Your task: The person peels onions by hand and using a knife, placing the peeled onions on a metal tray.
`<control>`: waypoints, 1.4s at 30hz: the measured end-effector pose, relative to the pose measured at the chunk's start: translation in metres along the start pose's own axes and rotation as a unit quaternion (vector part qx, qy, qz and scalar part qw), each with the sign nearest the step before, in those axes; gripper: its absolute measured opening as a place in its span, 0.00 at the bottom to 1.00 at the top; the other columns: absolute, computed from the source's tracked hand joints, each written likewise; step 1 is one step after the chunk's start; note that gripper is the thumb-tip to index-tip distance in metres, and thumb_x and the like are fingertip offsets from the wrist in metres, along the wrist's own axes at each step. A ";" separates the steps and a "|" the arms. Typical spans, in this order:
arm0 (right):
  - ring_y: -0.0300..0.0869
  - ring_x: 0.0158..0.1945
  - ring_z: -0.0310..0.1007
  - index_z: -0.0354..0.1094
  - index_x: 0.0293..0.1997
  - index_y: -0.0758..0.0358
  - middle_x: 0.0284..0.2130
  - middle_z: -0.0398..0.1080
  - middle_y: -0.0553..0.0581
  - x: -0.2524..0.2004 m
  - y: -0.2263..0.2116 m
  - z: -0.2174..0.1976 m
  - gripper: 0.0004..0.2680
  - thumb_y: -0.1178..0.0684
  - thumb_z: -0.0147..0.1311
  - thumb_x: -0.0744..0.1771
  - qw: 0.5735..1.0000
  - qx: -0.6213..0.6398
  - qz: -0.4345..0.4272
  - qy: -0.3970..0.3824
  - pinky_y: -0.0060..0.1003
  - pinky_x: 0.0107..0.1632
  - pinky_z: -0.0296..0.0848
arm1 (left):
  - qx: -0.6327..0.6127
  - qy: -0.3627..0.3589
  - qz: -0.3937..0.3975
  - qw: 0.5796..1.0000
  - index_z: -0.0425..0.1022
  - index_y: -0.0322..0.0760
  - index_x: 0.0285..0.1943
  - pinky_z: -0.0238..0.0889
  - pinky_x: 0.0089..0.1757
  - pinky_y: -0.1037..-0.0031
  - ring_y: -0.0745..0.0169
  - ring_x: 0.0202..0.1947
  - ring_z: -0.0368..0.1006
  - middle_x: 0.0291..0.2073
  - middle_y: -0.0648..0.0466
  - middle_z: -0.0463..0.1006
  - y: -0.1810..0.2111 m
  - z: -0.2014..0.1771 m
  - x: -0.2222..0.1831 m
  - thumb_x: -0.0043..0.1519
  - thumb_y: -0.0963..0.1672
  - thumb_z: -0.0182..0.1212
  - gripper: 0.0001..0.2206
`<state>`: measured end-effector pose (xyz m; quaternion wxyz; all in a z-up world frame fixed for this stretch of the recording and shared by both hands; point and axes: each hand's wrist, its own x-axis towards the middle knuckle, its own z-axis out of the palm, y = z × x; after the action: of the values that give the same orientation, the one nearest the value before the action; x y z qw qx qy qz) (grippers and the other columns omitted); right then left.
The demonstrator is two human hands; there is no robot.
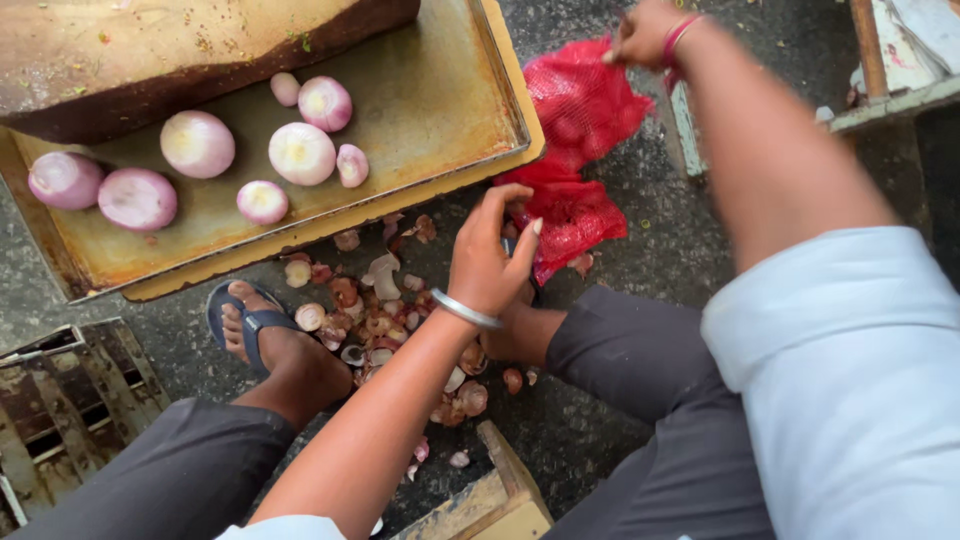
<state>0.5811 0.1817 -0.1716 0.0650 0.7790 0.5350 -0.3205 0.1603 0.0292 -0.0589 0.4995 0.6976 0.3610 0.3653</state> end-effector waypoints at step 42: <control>0.49 0.28 0.72 0.74 0.56 0.59 0.35 0.77 0.60 -0.131 0.003 0.033 0.11 0.52 0.56 0.68 0.991 -0.021 0.099 -0.091 0.53 0.33 0.75 | -0.071 -0.022 -0.065 0.995 0.69 0.34 0.59 0.73 0.40 0.75 0.66 0.40 0.81 0.46 0.51 0.79 -0.012 0.012 -0.013 0.65 0.38 0.60 0.14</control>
<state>0.5408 0.0621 -0.1243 0.1611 0.7942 0.4539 -0.3706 0.1628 0.0160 -0.0746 0.5785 0.6431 0.3679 0.3411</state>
